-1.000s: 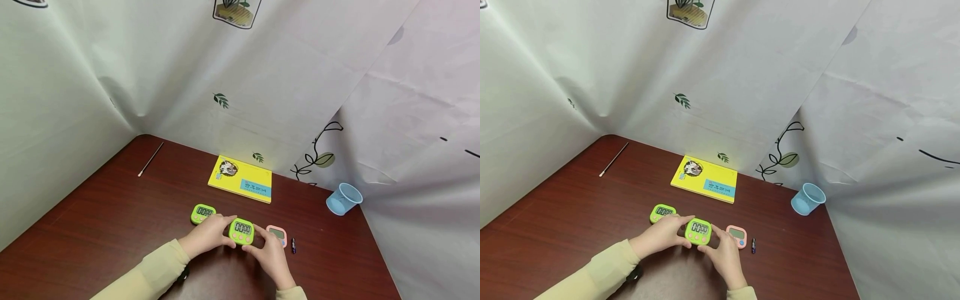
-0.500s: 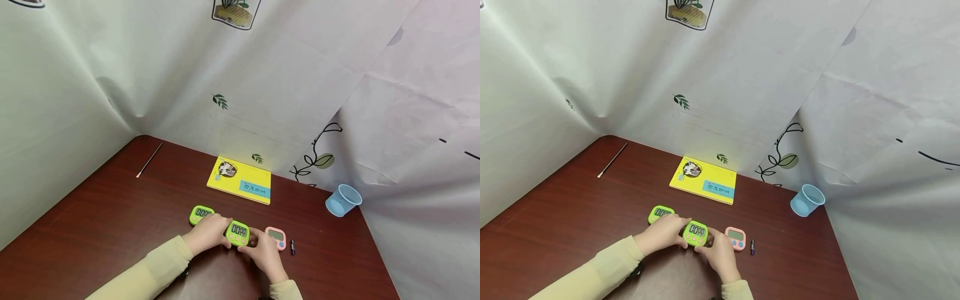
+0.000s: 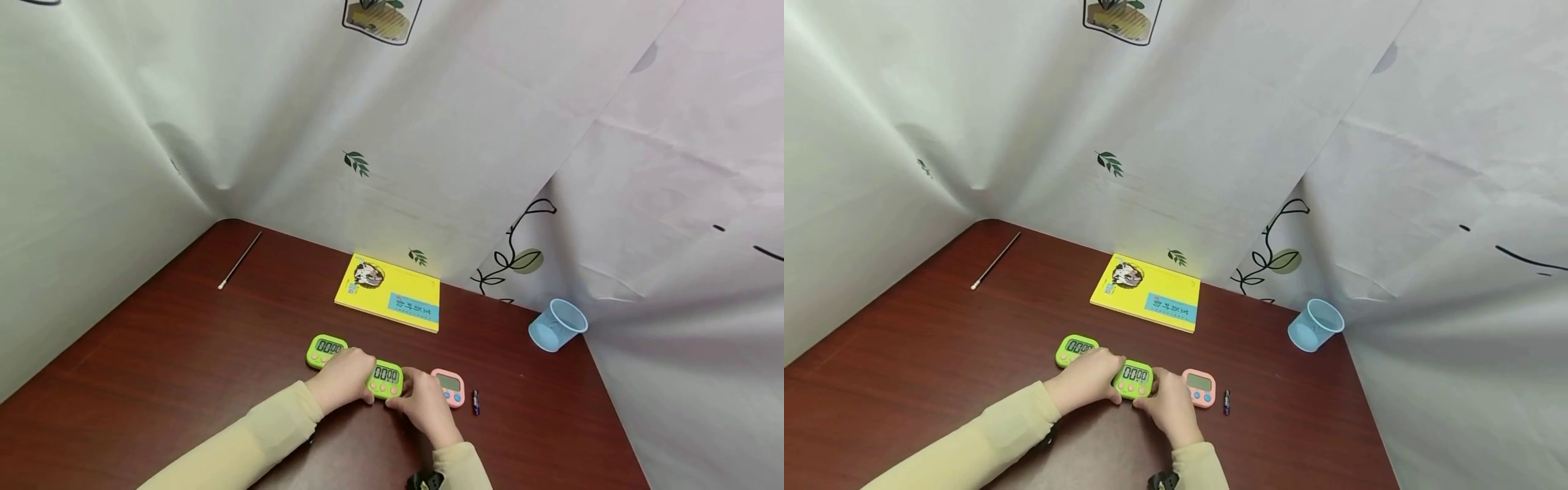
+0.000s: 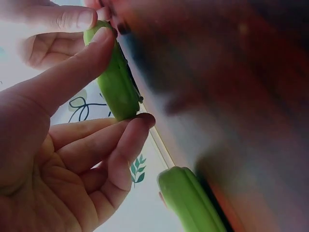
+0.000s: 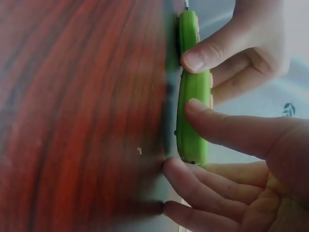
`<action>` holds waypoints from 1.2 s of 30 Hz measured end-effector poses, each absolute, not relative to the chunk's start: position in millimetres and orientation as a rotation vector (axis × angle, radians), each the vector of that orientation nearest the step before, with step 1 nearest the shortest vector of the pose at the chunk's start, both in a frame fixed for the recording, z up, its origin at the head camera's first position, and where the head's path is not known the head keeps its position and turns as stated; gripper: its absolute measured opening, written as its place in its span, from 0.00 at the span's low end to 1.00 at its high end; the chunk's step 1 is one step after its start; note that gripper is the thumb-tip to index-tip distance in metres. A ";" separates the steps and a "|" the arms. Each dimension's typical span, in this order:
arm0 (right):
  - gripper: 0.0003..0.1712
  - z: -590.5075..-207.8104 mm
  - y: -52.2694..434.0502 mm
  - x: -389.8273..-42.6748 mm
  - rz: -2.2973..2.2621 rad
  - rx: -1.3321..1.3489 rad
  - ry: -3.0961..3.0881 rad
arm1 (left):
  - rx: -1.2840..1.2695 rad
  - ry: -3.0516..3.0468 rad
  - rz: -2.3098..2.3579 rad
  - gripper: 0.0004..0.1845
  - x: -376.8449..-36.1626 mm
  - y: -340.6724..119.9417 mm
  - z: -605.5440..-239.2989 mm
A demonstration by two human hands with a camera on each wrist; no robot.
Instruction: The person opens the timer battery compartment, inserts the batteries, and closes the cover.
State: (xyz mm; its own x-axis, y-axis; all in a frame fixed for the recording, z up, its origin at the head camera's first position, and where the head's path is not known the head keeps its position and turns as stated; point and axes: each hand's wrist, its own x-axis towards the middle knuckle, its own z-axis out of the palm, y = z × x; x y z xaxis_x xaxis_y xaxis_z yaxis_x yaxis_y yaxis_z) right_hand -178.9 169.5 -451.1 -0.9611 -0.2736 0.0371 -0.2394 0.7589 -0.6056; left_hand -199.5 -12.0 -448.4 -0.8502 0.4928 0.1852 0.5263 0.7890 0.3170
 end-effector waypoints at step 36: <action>0.24 -451.7 170.9 -183.3 -0.820 -0.473 2.959 | -0.801 -2.942 -0.408 0.22 -205.4 -4.7 -449.0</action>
State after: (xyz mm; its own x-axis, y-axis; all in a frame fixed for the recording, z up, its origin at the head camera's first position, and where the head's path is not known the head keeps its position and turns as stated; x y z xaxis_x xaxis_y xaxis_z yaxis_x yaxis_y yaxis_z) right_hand -183.3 170.9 -451.7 -0.9530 -0.2992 0.0474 -0.2810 0.8145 -0.5076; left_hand -205.4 -4.7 -449.0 -0.8625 0.4889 0.1311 0.5061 0.8295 0.2362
